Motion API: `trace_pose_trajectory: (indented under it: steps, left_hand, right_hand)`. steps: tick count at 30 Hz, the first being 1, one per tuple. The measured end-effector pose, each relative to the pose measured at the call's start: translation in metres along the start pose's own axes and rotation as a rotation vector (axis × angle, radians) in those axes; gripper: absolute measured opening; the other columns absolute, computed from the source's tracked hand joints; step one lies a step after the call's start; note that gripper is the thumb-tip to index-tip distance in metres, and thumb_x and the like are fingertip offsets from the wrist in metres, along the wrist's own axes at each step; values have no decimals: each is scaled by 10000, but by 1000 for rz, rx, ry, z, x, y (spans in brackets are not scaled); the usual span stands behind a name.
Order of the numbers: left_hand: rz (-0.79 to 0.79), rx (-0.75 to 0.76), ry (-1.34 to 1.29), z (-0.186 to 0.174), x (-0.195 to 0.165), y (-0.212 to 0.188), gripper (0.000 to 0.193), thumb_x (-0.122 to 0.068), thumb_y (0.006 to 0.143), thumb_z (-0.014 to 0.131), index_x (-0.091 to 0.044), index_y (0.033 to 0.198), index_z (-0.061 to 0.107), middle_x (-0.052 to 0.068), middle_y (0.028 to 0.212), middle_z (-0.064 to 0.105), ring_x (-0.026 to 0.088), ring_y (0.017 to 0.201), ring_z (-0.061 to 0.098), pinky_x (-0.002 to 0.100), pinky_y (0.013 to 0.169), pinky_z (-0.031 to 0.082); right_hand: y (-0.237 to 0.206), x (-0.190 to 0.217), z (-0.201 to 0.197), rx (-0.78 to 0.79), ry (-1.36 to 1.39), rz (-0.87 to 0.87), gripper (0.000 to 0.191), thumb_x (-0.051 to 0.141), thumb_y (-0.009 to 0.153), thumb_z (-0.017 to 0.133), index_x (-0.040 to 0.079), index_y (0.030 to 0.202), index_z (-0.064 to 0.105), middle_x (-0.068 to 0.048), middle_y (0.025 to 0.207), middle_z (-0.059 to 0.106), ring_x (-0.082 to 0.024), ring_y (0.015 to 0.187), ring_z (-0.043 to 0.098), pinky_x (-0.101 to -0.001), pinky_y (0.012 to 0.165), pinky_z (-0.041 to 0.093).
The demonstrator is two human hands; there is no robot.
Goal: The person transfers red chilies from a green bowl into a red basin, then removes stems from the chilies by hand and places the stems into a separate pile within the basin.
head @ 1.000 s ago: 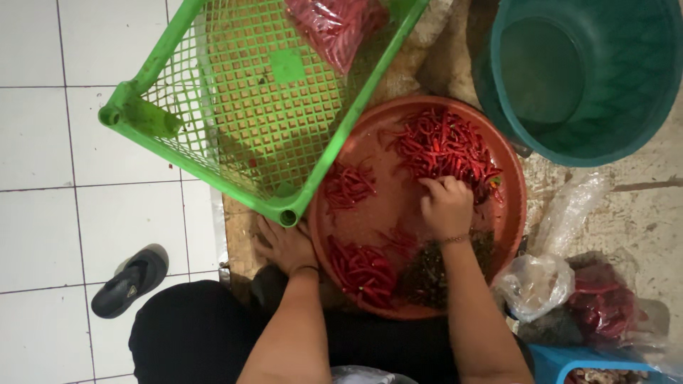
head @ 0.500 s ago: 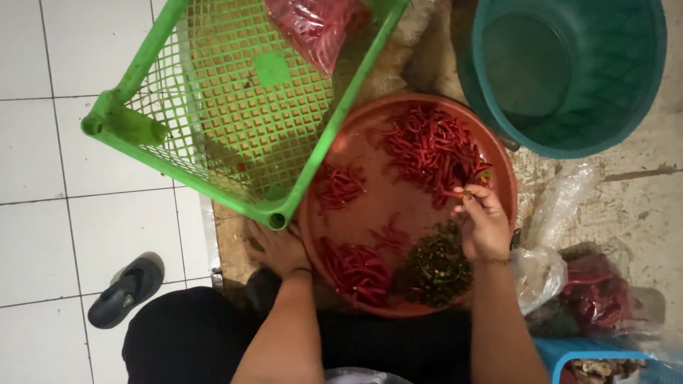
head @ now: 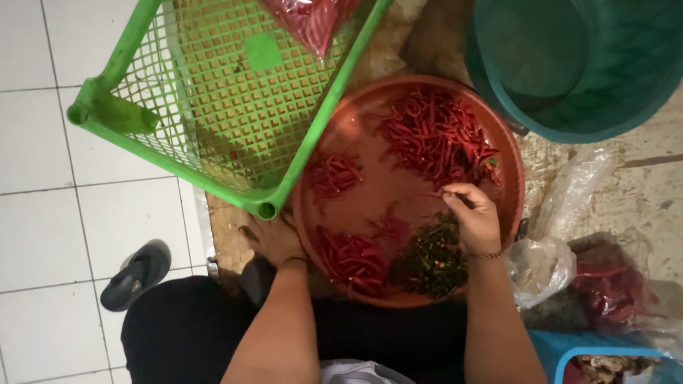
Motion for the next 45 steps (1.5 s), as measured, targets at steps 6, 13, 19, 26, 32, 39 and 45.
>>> trace_pose_trajectory:
  steps: [6,13,19,26,32,39,45]
  left_hand:
    - [33,-78,-1,-5,3,2,423,-309,1035,489,-103,1391,590,163,1583,429,370,1532,250,632,1218,138]
    - [68,-141,9,-13,3,3,410,-283,1025,495,-102,1377,602,144,1572,471,356,1553,248,635,1190,158]
    - [11,-89,49,-9,7,9,383,-318,1043,477,-136,1347,624,125,1547,488,314,1541,271,629,1202,142]
    - [27,-99,78,-9,8,7,361,-321,1055,453,-142,1307,641,112,1518,510,317,1538,259,614,1195,143]
    - [34,-80,119,-7,9,8,360,-326,1075,456,-124,1303,648,111,1511,505,302,1544,257,604,1192,142]
    - [49,-80,103,-6,10,8,369,-315,1049,455,-121,1290,656,130,1528,489,331,1545,236,617,1192,118]
    - [29,-48,82,-11,9,8,372,-317,1014,471,-145,1271,677,112,1539,478,332,1537,236,637,1200,125]
  right_hand:
    - [-1,4,11,54,-50,120,158,-4,968,653,29,1116,698,-39,1059,740,-92,856,653,-248,724,554]
    - [0,13,19,46,-95,95,142,-30,951,660,19,1084,680,-45,1059,742,-100,905,675,-252,772,569]
    - [-3,35,33,61,-309,28,145,-13,928,670,10,1068,702,-41,1001,739,-96,902,692,-249,792,569]
    - [-12,43,50,155,-813,294,199,159,899,713,102,1086,752,-55,894,766,-178,661,671,-353,609,543]
    - [-9,30,62,354,-937,233,247,239,884,689,101,1079,752,-59,979,782,-203,855,739,-374,784,589]
    - [-7,12,64,477,-1282,138,302,236,917,592,176,1155,768,-85,1158,746,-303,1067,686,-447,931,547]
    - [-13,0,78,594,-1254,189,316,206,907,580,192,1168,758,-54,1220,726,-279,1132,665,-431,979,531]
Point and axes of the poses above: each hand's wrist, its own y-axis towards the middle knuckle, its own z-axis out of the palm, x = y × z, the point moved 7 cm from there along y, towards the middle knuckle
